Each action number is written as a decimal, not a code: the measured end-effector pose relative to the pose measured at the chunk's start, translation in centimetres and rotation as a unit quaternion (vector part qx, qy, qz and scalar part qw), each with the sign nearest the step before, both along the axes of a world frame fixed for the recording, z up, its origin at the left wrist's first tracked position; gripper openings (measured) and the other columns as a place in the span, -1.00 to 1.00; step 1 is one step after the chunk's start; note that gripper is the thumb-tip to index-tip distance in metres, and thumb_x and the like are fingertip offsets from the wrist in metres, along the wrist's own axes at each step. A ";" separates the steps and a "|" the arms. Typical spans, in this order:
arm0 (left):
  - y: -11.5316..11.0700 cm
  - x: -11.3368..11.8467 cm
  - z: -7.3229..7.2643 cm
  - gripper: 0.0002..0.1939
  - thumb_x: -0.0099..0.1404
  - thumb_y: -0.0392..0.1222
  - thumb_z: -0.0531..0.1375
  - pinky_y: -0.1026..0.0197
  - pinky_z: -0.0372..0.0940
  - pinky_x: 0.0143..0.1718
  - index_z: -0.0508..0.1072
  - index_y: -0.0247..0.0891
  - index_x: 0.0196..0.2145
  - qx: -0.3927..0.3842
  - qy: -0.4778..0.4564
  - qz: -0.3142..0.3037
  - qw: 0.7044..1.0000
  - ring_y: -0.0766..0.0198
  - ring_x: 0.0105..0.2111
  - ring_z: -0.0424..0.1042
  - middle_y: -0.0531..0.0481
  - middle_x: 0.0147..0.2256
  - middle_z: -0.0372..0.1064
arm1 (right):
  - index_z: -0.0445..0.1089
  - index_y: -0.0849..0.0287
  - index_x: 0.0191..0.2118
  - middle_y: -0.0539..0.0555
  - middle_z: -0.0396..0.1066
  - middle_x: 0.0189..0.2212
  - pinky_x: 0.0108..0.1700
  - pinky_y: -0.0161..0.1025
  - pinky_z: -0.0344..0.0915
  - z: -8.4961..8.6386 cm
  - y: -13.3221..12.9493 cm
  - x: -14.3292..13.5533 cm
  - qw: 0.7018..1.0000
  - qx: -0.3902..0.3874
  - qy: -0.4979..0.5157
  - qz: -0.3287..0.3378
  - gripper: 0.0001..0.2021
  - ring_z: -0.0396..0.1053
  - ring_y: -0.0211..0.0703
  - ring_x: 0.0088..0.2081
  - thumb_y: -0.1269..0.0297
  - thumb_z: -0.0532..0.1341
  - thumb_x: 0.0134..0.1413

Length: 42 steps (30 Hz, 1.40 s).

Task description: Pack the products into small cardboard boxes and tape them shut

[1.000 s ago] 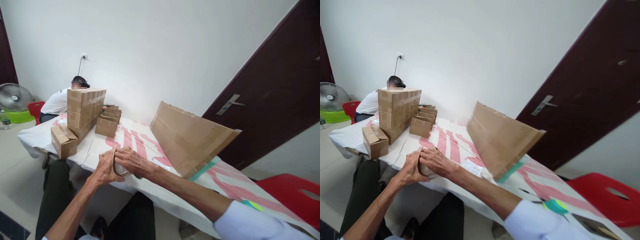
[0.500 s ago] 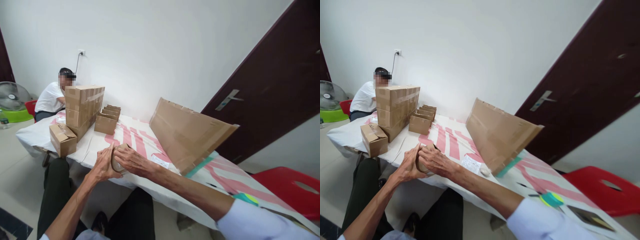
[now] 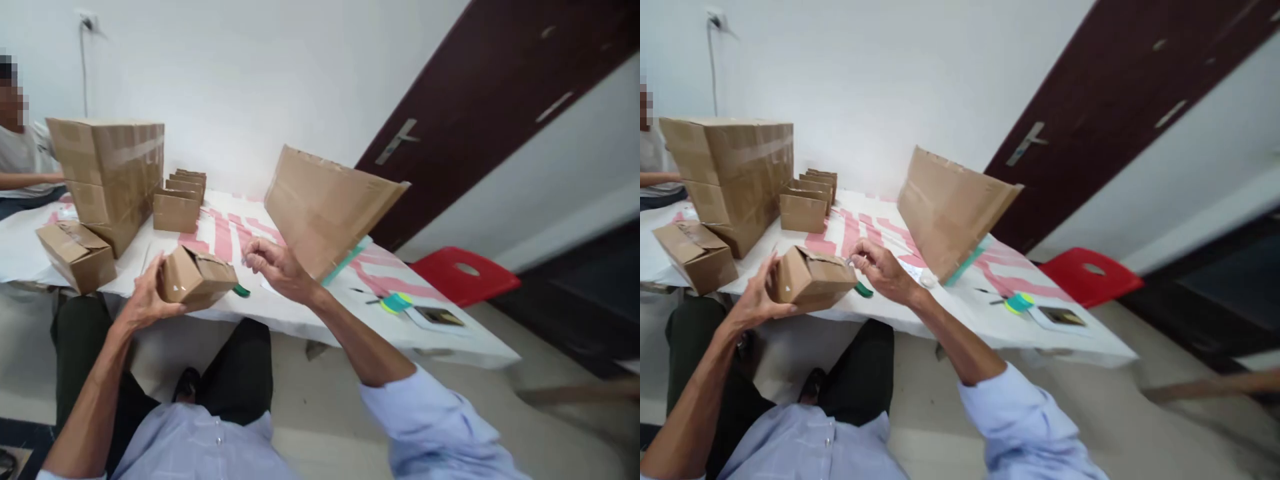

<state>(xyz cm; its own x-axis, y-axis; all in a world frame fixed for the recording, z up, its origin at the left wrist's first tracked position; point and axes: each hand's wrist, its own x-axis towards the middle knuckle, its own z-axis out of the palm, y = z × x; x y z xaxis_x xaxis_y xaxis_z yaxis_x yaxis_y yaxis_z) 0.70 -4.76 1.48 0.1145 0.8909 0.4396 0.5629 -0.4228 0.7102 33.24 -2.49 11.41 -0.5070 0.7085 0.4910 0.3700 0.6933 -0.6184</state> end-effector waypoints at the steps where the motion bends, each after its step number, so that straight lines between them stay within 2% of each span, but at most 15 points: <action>1: 0.1 -0.8 -0.3 0.36 -0.07 0.20 0.57 -0.27 0.25 0.41 0.05 -0.25 0.53 -0.012 -0.013 -0.006 1.000 -0.30 0.39 0.33 -0.39 0.41 0.28 | 0.31 0.09 -0.23 0.01 0.37 -0.32 -0.23 -0.22 0.35 -0.9 0.7 1.6 0.999 -0.016 0.019 -0.025 -0.81 0.33 -0.18 -0.31 0.12 0.13 0.42; 3: 0.2 -2.5 -1.0 0.41 -0.10 0.33 0.56 -0.34 0.15 0.46 0.04 -0.24 0.53 -0.036 -0.029 0.002 0.999 -0.36 0.46 0.22 -0.39 0.45 0.20 | 0.31 0.09 -0.23 -0.01 0.35 -0.35 -0.26 -0.23 0.32 -3.2 2.2 5.3 0.994 -0.044 0.046 -0.090 -0.79 0.31 -0.19 -0.34 0.07 0.15 0.36; 5: 0.4 -4.0 -1.7 0.43 -0.10 0.39 0.56 -0.42 0.10 0.48 0.01 -0.14 0.54 -0.063 -0.033 0.014 0.997 -0.36 0.49 0.16 -0.32 0.50 0.14 | 0.30 0.09 -0.26 -0.03 0.32 -0.40 -0.28 -0.23 0.28 -5.9 3.4 9.5 0.983 -0.064 0.050 -0.166 -0.79 0.28 -0.19 -0.36 0.06 0.15 0.30; 9: 0.7 -5.4 -2.2 0.28 -0.03 0.34 0.59 -0.40 0.14 0.46 0.03 0.30 0.50 -0.100 -0.049 -0.009 0.994 -0.21 0.51 0.15 0.10 0.53 0.13 | 0.24 0.08 -0.37 -0.03 0.28 -0.45 -0.24 -0.23 0.22 -11.0 4.7 16.3 0.948 -0.076 -0.024 -0.308 -0.85 0.24 -0.18 -0.36 0.19 0.11 0.21; 12: 0.7 -4.6 -1.3 0.24 -0.13 0.34 0.61 -0.36 0.22 0.45 0.16 0.44 0.42 -0.116 -0.060 -0.012 0.991 -0.18 0.48 0.19 0.33 0.46 0.23 | 0.20 0.07 -0.42 0.00 0.32 -0.45 -0.20 -0.21 0.20 -14.1 5.3 18.8 0.928 -0.086 -0.079 -0.354 -0.86 0.25 -0.17 -0.34 0.30 0.09 0.18; 15: 0.6 -3.2 -0.2 0.26 -0.27 0.39 0.62 -0.38 0.31 0.39 0.27 0.40 0.38 -0.136 -0.057 0.018 0.989 -0.20 0.37 0.33 0.33 0.33 0.40 | 0.22 0.08 -0.42 0.02 0.37 -0.42 -0.20 -0.21 0.17 -16.4 6.2 19.6 0.923 -0.097 -0.099 -0.359 -0.87 0.27 -0.15 -0.33 0.35 0.11 0.17; 17: 0.7 -2.8 0.1 0.25 -0.31 0.40 0.62 -0.41 0.29 0.39 0.31 0.39 0.35 -0.145 -0.057 0.030 0.987 -0.21 0.33 0.36 0.34 0.27 0.45 | 0.24 0.09 -0.41 0.05 0.41 -0.40 -0.20 -0.21 0.16 -17.5 7.1 19.9 0.920 -0.101 -0.114 -0.361 -0.88 0.29 -0.14 -0.31 0.38 0.12 0.17; 19: 0.9 -2.9 0.0 0.18 -0.24 0.36 0.61 -0.44 0.21 0.44 0.31 0.39 0.34 -0.153 -0.050 0.031 0.986 -0.23 0.36 0.32 0.36 0.29 0.42 | 0.27 0.10 -0.39 0.08 0.45 -0.36 -0.18 -0.21 0.16 -18.3 8.1 20.2 0.918 -0.101 -0.127 -0.363 -0.88 0.30 -0.12 -0.28 0.40 0.12 0.17; 21: 1.2 -3.5 -0.6 0.18 -0.21 0.30 0.62 -0.46 0.15 0.46 0.30 0.29 0.36 -0.159 -0.042 0.043 0.986 -0.27 0.38 0.31 0.27 0.32 0.39 | 0.31 0.12 -0.37 0.11 0.49 -0.31 -0.16 -0.21 0.18 -18.9 9.1 20.6 0.916 -0.100 -0.138 -0.363 -0.89 0.32 -0.11 -0.26 0.42 0.12 0.18; 24: 2.0 -4.1 -1.4 0.31 -0.35 0.24 0.63 -0.43 0.22 0.44 0.33 -0.02 0.36 -0.155 -0.040 0.073 0.984 -0.36 0.34 0.36 -0.04 0.31 0.42 | 0.38 0.14 -0.35 0.13 0.53 -0.29 -0.15 -0.23 0.21 -19.6 10.7 20.5 0.917 -0.100 -0.156 -0.353 -0.87 0.35 -0.09 -0.24 0.42 0.12 0.21; 26: 2.3 -4.2 -1.7 0.33 -0.42 0.20 0.64 -0.37 0.26 0.42 0.36 -0.11 0.33 -0.151 -0.046 0.077 0.984 -0.36 0.33 0.38 -0.13 0.29 0.44 | 0.43 0.15 -0.32 0.13 0.55 -0.27 -0.13 -0.23 0.24 -19.9 11.9 19.8 0.921 -0.099 -0.168 -0.336 -0.85 0.38 -0.08 -0.22 0.42 0.13 0.23; 34: 1.9 -3.1 -0.7 0.22 -0.40 0.16 0.65 -0.30 0.30 0.39 0.42 -0.08 0.26 -0.133 -0.054 0.056 0.988 -0.29 0.33 0.39 -0.11 0.19 0.50 | 0.52 0.18 -0.23 0.17 0.61 -0.14 -0.05 -0.22 0.26 -19.9 15.7 17.0 0.927 -0.090 -0.224 -0.287 -0.81 0.44 -0.04 -0.12 0.46 0.14 0.24; 42: 1.8 -3.3 -0.8 0.24 -0.40 0.17 0.64 -0.29 0.30 0.40 0.40 -0.07 0.28 -0.140 -0.055 0.060 0.987 -0.27 0.34 0.40 -0.11 0.25 0.48 | 0.53 0.20 -0.18 0.17 0.62 -0.10 -0.09 -0.24 0.21 -20.2 16.6 16.3 0.914 -0.097 -0.282 -0.275 -0.78 0.44 -0.07 -0.11 0.49 0.12 0.27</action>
